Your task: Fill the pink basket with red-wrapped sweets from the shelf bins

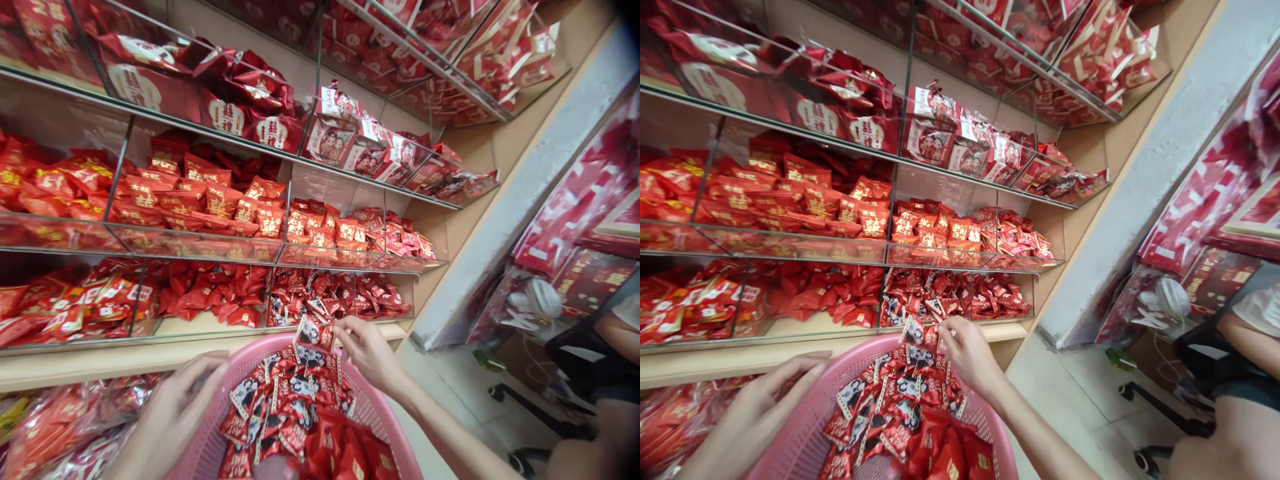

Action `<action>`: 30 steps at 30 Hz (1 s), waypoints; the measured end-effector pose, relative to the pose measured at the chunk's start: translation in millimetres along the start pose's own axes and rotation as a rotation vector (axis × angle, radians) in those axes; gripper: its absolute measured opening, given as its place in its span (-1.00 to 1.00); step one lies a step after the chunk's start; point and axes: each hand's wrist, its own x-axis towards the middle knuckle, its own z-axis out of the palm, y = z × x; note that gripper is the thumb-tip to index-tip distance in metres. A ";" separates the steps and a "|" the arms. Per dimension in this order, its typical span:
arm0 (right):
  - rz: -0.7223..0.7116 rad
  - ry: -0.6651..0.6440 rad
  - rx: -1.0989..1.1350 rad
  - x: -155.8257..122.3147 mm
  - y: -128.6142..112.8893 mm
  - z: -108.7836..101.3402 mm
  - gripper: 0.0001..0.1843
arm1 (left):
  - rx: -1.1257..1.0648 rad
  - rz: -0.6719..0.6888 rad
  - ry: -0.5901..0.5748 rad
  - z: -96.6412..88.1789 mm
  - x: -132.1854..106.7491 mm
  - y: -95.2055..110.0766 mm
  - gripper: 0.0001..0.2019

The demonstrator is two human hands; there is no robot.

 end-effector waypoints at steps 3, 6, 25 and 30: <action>-0.028 -0.093 -0.002 -22.8 -19.1 8.9 -0.69 | -0.178 0.038 -0.108 15.2 7.2 30.4 -0.72; -0.068 -0.172 -0.034 -37.4 -33.1 18.2 -0.71 | -0.253 0.016 -0.161 28.8 5.8 43.2 -0.71; 0.203 -0.338 0.481 -73.4 -40.8 36.1 -0.65 | -0.254 -0.096 -0.229 18.7 -33.9 35.7 -0.70; 0.392 -0.407 0.716 -77.8 -38.5 53.6 -0.56 | -0.327 -0.140 -0.217 22.7 -40.0 35.6 -0.71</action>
